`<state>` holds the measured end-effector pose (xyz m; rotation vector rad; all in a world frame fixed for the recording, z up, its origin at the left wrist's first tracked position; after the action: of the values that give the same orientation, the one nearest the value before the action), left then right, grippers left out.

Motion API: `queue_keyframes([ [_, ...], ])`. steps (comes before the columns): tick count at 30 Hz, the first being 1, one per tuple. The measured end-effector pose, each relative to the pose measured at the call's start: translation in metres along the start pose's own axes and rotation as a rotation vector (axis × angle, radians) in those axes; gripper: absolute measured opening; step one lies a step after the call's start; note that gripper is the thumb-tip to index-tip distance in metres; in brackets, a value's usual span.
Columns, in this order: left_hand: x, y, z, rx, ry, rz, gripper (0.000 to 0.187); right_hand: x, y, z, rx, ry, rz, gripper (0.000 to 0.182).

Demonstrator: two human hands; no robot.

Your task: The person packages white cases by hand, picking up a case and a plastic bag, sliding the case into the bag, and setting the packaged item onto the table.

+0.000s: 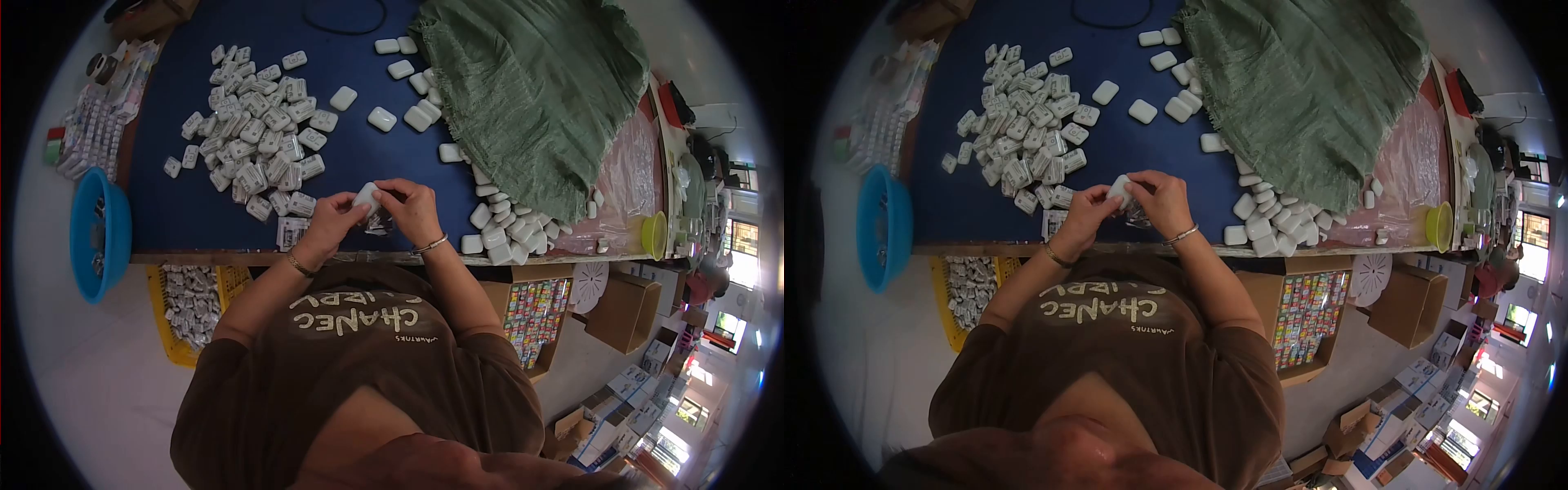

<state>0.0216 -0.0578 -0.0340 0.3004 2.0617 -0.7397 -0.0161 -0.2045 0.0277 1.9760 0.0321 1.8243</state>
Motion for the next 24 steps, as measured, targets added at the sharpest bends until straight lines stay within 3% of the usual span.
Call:
queue_keyframes([
  [7, -0.008, -0.003, -0.004, -0.05, 0.056, -0.022, 0.023, 0.006, 0.003, 0.001, -0.041, 0.117, -0.003, 0.018],
  [10, -0.004, -0.009, -0.005, -0.018, 0.165, -0.13, 0.023, -0.002, 0.001, -0.001, -0.025, 0.024, 0.121, 0.018],
  [12, -0.013, -0.005, -0.004, -0.041, -0.045, 0.005, 0.025, 0.0, 0.0, -0.007, -0.071, 0.006, 0.115, 0.018],
  [13, -0.013, -0.003, -0.004, -0.043, -0.046, 0.004, 0.025, 0.001, 0.002, -0.009, -0.115, -0.012, 0.109, 0.018],
  [16, -0.013, 0.0, -0.006, -0.035, 0.021, 0.048, 0.026, 0.001, 0.0, -0.009, -0.108, 0.024, 0.082, 0.018],
  [18, -0.003, -0.005, -0.01, 0.024, 0.254, -0.115, 0.023, -0.002, 0.001, -0.008, -0.078, 0.016, 0.076, 0.018],
  [24, -0.006, 0.004, -0.003, -0.038, 0.032, 0.002, 0.019, 0.004, -0.005, -0.009, -0.014, 0.059, 0.052, 0.017],
])
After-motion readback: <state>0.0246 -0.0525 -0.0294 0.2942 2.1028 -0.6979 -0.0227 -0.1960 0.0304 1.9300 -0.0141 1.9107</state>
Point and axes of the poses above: each hand's wrist, its own z-axis towards the middle knuckle, its own y-axis out of the back of the hand, x = y × z, the point moved 7 cm from there along z, towards the middle knuckle, and after that the axes turned 4 degrees about y, right-handed, at the moved point
